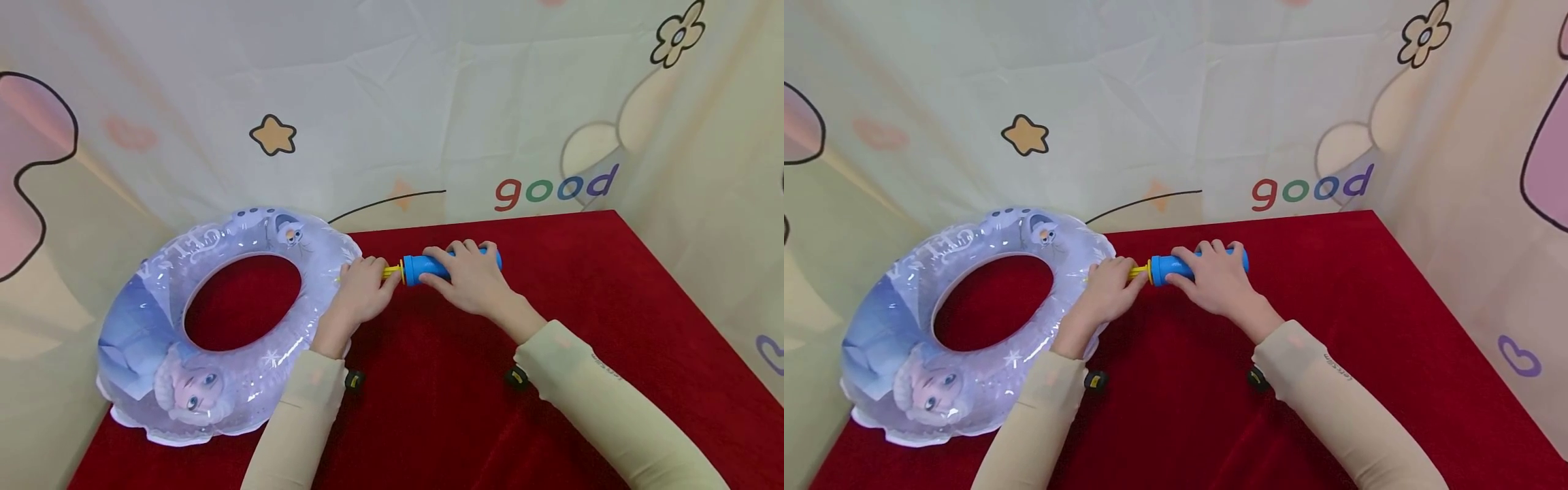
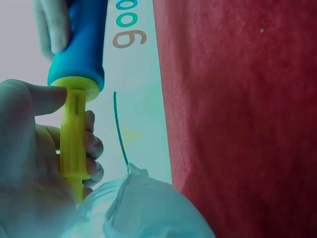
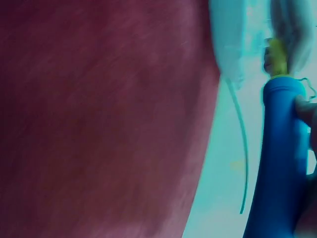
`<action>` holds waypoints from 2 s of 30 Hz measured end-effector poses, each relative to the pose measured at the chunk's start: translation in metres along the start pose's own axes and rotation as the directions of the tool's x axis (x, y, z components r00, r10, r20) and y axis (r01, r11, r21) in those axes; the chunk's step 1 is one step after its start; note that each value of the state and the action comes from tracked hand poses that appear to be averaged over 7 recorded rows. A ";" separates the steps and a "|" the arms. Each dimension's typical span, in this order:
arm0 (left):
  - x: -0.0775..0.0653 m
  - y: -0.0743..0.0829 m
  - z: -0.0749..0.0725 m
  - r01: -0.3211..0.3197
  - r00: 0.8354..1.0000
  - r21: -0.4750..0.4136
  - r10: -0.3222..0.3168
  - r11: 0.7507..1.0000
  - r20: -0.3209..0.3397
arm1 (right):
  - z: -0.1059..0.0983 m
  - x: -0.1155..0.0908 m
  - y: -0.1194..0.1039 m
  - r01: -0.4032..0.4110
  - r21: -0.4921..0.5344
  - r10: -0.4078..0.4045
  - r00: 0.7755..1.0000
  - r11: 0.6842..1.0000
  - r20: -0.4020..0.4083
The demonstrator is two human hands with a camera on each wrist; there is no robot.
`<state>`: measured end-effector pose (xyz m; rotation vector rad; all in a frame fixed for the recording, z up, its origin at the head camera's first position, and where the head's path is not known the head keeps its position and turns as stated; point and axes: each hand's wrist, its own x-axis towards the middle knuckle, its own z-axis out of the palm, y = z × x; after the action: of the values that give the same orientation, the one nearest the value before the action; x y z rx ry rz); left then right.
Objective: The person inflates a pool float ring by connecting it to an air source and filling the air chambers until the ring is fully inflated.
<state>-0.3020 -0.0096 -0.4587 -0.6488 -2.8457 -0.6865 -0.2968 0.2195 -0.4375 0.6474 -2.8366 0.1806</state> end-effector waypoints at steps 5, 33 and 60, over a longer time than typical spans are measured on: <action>0.002 -0.001 0.002 -0.003 1.000 0.011 0.003 1.000 0.001 | 0.004 -0.010 0.029 -0.022 0.049 0.020 0.999 0.999 0.033; 0.005 -0.005 0.002 -0.015 0.999 -0.042 0.014 0.999 -0.031 | -0.017 -0.025 0.058 -0.046 0.008 0.047 0.998 0.999 -0.042; 0.006 -0.005 0.004 0.001 0.999 0.012 -0.001 1.000 -0.033 | -0.012 -0.029 0.081 -0.082 0.101 0.077 0.996 0.992 0.052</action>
<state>-0.3100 -0.0092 -0.4629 -0.6280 -2.8176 -0.6728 -0.3047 0.3054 -0.4390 0.5665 -2.9172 0.3313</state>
